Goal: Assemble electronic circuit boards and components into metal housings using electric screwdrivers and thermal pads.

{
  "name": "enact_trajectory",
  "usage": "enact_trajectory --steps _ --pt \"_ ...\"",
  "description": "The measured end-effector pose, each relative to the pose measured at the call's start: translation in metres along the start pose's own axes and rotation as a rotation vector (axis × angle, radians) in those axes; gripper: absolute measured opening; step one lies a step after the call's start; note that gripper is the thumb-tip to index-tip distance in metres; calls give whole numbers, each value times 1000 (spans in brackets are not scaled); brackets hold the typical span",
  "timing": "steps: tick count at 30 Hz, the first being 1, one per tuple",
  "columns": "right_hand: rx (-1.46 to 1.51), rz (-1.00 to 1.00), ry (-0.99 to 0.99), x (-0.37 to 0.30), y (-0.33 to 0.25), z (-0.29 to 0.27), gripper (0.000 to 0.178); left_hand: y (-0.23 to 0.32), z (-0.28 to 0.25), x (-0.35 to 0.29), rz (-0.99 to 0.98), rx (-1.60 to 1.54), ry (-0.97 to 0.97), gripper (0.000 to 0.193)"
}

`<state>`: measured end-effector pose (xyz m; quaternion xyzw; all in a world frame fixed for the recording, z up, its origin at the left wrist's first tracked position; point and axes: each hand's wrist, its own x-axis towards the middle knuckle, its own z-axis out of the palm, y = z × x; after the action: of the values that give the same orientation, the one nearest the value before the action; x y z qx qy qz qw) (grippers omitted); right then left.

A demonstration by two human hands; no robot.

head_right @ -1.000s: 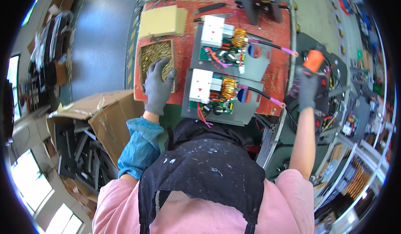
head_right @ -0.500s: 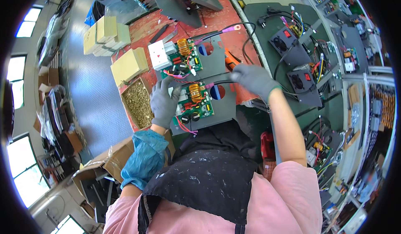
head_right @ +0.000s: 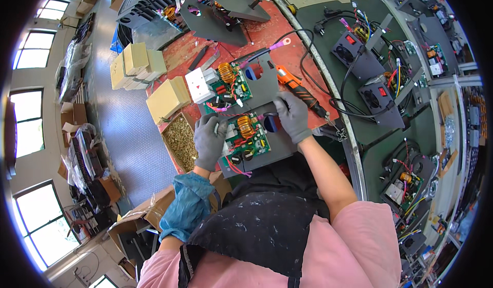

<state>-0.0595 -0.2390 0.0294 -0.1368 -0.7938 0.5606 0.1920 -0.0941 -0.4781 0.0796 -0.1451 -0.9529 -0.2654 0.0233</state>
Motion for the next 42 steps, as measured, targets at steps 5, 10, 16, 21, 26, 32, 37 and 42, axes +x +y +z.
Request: enact_trajectory --steps 5,10,16,21,26,32,37,42 --pt "223 162 -5 17 13 8 16 0 1 3 -4 41 -5 21" --pt "17 105 -17 15 11 2 14 -1 -8 6 -39 66 -66 22" --pt "-548 -545 -78 77 -14 -32 29 5 -20 30 -10 138 297 50" --pt "-758 -642 -102 148 -28 23 28 -2 -13 119 22 280 233 56" --pt "-362 -66 -171 148 -25 72 23 -22 3 137 -74 186 -61 49" --pt "303 199 -124 143 -12 93 16 -20 2 139 -69 172 -68 45" --pt "222 46 37 137 37 86 15 -17 3 136 -63 208 -52 48" --pt "-524 -431 -62 147 25 48 49 -27 17 140 24 142 -22 50"
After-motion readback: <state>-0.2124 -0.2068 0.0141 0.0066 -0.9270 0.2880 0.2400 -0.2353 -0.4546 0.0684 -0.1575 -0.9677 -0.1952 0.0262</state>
